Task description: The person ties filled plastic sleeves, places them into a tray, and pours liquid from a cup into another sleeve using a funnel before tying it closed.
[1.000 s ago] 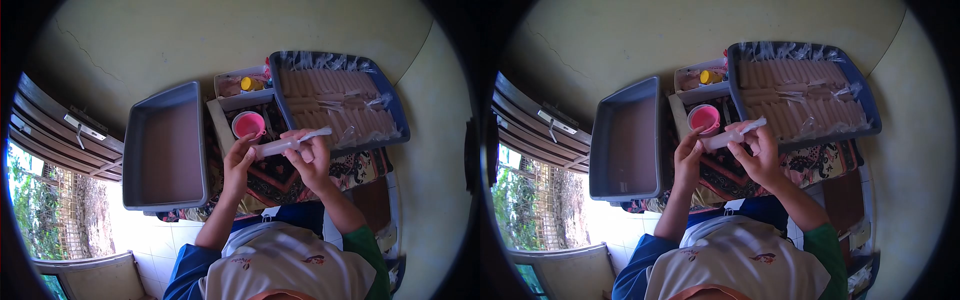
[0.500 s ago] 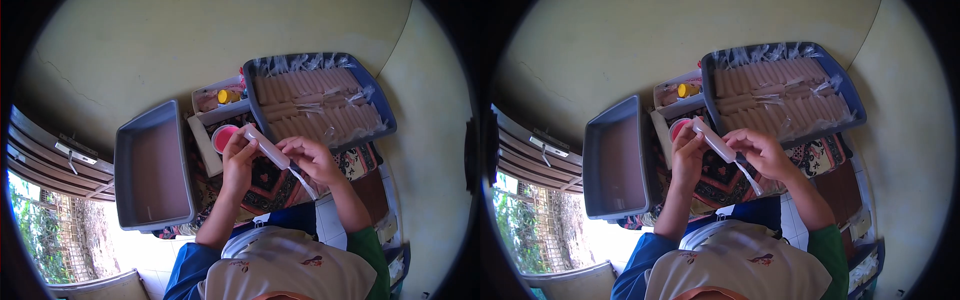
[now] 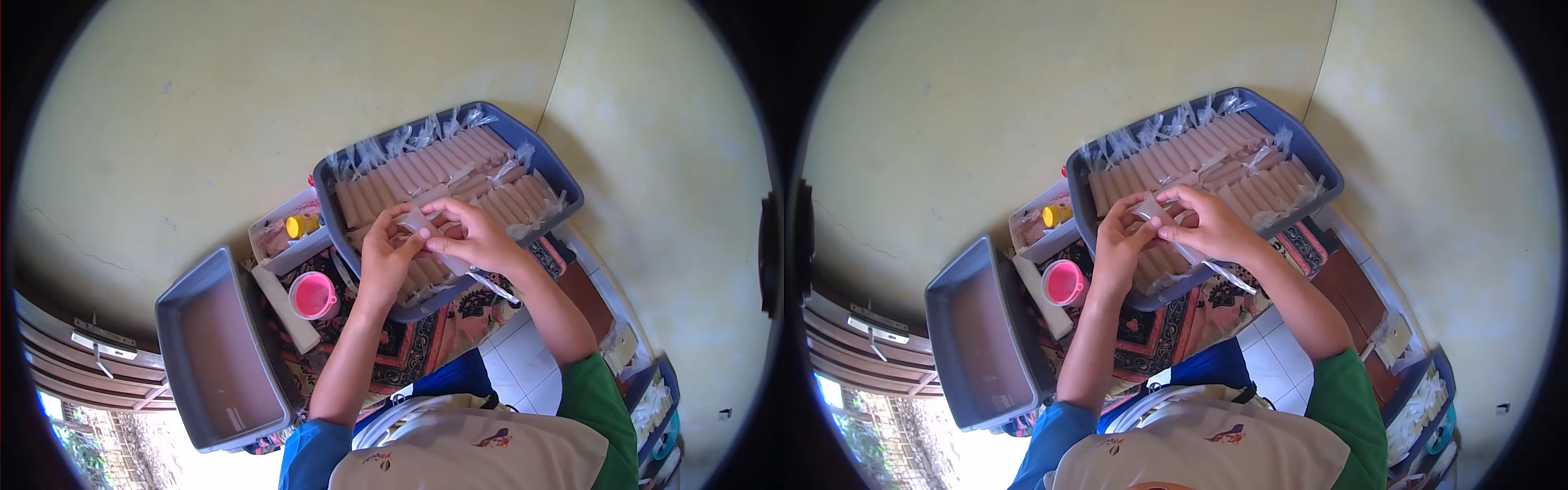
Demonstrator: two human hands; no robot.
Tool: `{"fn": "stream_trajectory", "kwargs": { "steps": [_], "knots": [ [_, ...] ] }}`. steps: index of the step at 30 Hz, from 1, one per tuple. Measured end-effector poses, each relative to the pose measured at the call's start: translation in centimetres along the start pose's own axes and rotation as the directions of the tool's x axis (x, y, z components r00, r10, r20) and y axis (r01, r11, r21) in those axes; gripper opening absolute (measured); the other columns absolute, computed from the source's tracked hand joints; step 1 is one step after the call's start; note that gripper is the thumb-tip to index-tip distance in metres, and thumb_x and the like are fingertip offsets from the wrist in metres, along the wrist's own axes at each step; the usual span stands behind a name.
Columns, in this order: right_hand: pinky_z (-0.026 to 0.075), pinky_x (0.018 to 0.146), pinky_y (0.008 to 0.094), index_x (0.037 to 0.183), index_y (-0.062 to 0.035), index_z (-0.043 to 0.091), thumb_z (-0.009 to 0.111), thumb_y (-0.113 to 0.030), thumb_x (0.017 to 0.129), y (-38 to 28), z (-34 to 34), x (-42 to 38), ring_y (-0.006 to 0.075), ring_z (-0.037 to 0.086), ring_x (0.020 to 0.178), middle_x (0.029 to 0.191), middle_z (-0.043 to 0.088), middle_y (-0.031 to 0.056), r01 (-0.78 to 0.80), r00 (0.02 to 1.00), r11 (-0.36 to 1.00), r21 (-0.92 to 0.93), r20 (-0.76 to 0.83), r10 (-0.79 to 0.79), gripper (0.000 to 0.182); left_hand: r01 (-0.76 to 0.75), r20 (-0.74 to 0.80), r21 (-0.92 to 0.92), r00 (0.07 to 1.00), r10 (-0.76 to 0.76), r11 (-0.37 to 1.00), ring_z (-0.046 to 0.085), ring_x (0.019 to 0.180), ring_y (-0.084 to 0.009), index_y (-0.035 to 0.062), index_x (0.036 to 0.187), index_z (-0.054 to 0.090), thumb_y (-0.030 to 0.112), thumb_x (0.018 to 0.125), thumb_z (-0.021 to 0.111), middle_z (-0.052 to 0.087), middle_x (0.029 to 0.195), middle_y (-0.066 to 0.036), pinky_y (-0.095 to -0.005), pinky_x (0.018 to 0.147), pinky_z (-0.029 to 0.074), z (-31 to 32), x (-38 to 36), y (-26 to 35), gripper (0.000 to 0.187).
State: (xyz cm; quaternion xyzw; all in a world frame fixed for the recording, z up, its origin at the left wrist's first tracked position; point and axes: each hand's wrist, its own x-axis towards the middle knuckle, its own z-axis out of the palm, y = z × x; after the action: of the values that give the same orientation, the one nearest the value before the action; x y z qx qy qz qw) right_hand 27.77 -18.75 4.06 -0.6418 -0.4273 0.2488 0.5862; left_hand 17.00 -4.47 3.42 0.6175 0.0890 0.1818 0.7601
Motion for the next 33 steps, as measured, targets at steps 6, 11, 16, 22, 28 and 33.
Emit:
{"fn": "stream_trajectory", "kwargs": {
  "steps": [6, 11, 16, 22, 28, 33],
  "knots": [
    [0.051, 0.073, 0.0285, 0.128, -0.0062, 0.053, 0.068, -0.009, 0.085, -0.2, -3.1, 1.3, 0.0148, 0.064, 0.086, 0.102, 0.067, 0.0102, -0.148, 0.986, 0.982, -0.115, -0.091, 0.138, 0.045, 0.009, 0.036, 0.034, 0.999, -0.011, 0.999, 0.066, 0.085, -0.0174, -0.0025, 0.128, 0.049, 0.012, 0.093, 0.062, 0.067, 0.094, -0.013, -0.0299, 0.075, 0.055, 0.1, 4.1, -1.7, 0.04],
    [0.052, 0.076, 0.0298, 0.127, -0.0047, 0.055, 0.069, -0.005, 0.085, 1.7, -7.2, 5.0, 0.0168, 0.065, 0.089, 0.105, 0.066, 0.01, -0.128, 0.986, 0.976, -0.176, -0.128, 0.107, 0.045, -0.084, -0.029, 0.306, 0.995, 0.097, 0.948, 0.067, 0.075, -0.0147, -0.0008, 0.113, 0.062, 0.009, 0.088, 0.064, 0.07, 0.084, -0.01, -0.0273, 0.064, 0.05, -0.4, 7.3, -1.4, 0.027],
    [0.05, 0.088, 0.0336, 0.115, -0.0011, 0.063, 0.072, -0.001, 0.079, 2.6, -10.3, 9.3, 0.0203, 0.064, 0.099, 0.108, 0.069, 0.0121, 0.016, 0.991, 0.881, -0.473, 0.124, 0.049, 0.038, -0.175, -0.046, 0.579, 0.968, 0.246, 0.796, 0.068, 0.072, -0.017, 0.0013, 0.098, 0.07, 0.009, 0.083, 0.066, 0.07, 0.077, -0.012, -0.0297, 0.066, 0.05, -1.4, 11.4, -0.6, 0.017],
    [0.049, 0.088, 0.0341, 0.11, -0.0015, 0.067, 0.071, -0.002, 0.079, 5.5, -10.2, 9.5, 0.0234, 0.065, 0.1, 0.104, 0.07, 0.0143, 0.011, 0.988, 0.825, -0.565, 0.132, 0.077, 0.031, -0.232, 0.123, 0.785, 0.967, 0.222, 0.574, 0.069, 0.078, -0.0201, 0.0035, 0.096, 0.071, 0.007, 0.079, 0.07, 0.072, 0.083, -0.013, -0.0315, 0.073, 0.052, -2.4, 11.8, -2.7, 0.018],
    [0.049, 0.088, 0.0366, 0.109, -0.0013, 0.068, 0.071, -0.004, 0.079, 5.9, -9.6, 9.1, 0.027, 0.065, 0.101, 0.105, 0.069, 0.0154, 0.072, 0.986, 0.858, -0.509, 0.163, 0.014, 0.03, -0.2, 0.121, 0.814, 0.977, 0.177, 0.545, 0.069, 0.08, -0.0289, 0.0058, 0.091, 0.072, 0.007, 0.074, 0.07, 0.071, 0.082, -0.014, -0.0386, 0.074, 0.053, -2.8, 11.8, -3.2, 0.017],
    [0.049, 0.087, 0.0366, 0.108, -0.0022, 0.068, 0.072, -0.005, 0.078, 6.7, -8.7, 9.3, 0.0281, 0.065, 0.098, 0.102, 0.069, 0.016, 0.152, 0.952, 0.807, -0.57, 0.303, 0.034, 0.03, -0.226, 0.167, 0.84, 0.973, 0.16, 0.493, 0.068, 0.082, -0.0316, 0.0068, 0.093, 0.071, 0.004, 0.075, 0.067, 0.07, 0.082, -0.014, -0.0412, 0.075, 0.053, -2.8, 11.5, -3.3, 0.019]
  ]
}}
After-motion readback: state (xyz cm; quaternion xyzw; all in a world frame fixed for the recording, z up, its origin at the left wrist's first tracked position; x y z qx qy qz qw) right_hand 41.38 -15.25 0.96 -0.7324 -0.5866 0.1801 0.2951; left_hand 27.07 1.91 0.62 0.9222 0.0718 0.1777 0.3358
